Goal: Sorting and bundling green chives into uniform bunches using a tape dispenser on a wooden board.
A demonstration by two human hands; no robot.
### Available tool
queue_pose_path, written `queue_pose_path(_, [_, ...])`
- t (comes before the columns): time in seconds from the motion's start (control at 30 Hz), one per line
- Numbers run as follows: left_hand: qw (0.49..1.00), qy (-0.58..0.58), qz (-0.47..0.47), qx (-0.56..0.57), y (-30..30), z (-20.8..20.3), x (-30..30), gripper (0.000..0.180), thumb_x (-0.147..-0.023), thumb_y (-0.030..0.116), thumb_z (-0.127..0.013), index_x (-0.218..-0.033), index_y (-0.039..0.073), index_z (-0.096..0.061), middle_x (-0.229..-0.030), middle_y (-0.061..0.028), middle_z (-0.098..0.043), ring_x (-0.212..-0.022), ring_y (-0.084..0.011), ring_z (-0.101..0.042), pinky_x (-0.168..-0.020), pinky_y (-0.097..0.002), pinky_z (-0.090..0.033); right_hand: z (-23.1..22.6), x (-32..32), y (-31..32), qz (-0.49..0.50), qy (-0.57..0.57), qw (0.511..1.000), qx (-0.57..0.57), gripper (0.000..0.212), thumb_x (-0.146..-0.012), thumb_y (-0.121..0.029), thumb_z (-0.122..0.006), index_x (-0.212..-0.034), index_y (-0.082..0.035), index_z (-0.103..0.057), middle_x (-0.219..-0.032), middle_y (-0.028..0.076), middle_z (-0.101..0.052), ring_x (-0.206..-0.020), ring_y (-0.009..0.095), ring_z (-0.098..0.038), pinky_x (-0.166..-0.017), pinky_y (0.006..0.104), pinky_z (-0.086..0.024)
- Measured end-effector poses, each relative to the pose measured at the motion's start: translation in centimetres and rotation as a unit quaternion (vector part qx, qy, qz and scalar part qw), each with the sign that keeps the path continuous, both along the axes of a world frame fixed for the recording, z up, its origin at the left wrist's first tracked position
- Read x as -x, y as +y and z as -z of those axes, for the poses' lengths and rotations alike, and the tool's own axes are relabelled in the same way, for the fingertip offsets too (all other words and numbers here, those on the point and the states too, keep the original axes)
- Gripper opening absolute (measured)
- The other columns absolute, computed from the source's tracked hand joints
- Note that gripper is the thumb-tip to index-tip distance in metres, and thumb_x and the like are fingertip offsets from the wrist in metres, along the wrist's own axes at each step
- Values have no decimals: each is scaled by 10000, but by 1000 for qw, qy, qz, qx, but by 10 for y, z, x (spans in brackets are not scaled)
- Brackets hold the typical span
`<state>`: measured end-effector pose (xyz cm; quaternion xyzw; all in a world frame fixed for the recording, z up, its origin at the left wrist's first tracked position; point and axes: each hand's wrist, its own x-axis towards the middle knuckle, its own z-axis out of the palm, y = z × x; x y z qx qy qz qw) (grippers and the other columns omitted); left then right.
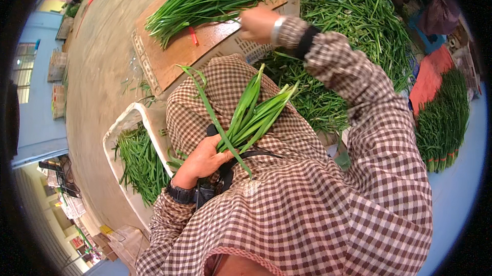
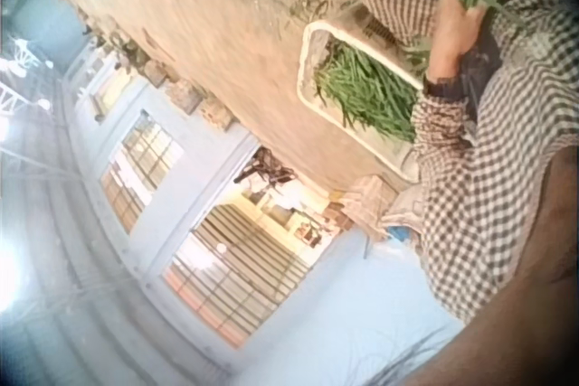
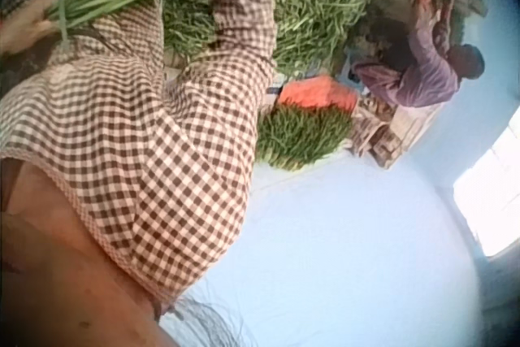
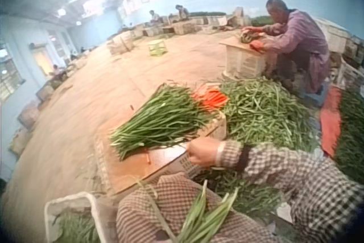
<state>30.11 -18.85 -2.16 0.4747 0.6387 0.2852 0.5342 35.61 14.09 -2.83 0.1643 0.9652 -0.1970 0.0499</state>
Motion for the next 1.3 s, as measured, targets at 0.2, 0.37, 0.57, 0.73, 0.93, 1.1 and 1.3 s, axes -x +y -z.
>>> queue_pose_path(0.2, [1000, 9, -8, 18, -1, -2, -2, 358, -877, 138, -600, -1205, 10, -535, -1113, -139, -627, -988, -192, -567, -908, -322, -418, -2, 132, -83, -131, 1, 991, 13, 385, -769, -307, -657, -971, 20, -669, -934, 196, -664, -883, 298, -647, -784, 387, -515])
queue_pose_path(0.37, [999, 17, -16, 37, 10, -12, -8, 346, -858, 121, -629, -1172, -1, -549, -1061, -133, -647, -937, -178, -579, -848, -308, -444, 24, 174, -108, -132, -38, 990, -19, 419, -713, -211, -709, -1047, 32, -643, -1060, 206, -635, -1006, 320, -610, -856, 382, -483])
queue_pose_path(0.57, [998, 25, -44, -35, 3, 0, -8, 359, -827, 113, -645, -1162, 24, -552, -978, -188, -649, -904, -300, -634, -791, -361, -475, 21, 166, -87, -88, -83, 981, 151, 301, -743, -234, -660, -855, 45, -670, -757, 153, -660, -656, 255, -636, -595, 376, -497])
queue_pose_path(0.73, [998, 64, -27, -13, 6, 2, -13, 375, -817, 120, -650, -1165, 25, -547, -977, -212, -640, -916, -348, -625, -780, -377, -481, 51, 165, -88, -84, -70, 979, 170, 342, -729, -255, -657, -910, 35, -672, -768, 156, -668, -714, 252, -655, -632, 374, -506])
queue_pose_path(0.93, [996, 77, -12, -33, 9, 0, -19, 403, -801, 119, -655, -1173, 24, -533, -961, -244, -623, -922, -411, -587, -759, -407, -480, 54, 181, -124, -250, -94, 964, 9, 342, -734, -251, -645, -923, 33, -672, -826, 172, -666, -803, 284, -640, -691, 376, -498])
queue_pose_path(1.1, [995, 98, -13, 2, 14, -6, -21, 400, -806, 57, -653, -1184, 4, -531, -1005, -169, -649, -911, -225, -614, -812, -336, -466, 52, 186, -115, -221, -62, 971, -60, 344, -737, -249, -635, -934, 31, -671, -874, 185, -664, -877, 310, -627, -740, 378, -491])
queue_pose_path(1.3, [996, 3, -65, -60, 5, 11, -8, 632, -750, 10, -644, -1322, -31, -379, -1139, -186, -586, -976, -278, -605, -844, -339, -466, 21, 169, -84, 27, 13, 966, 257, 154, -785, -114, -598, -804, 25, -663, -861, 156, -674, -758, 236, -641, -638, 379, -520])
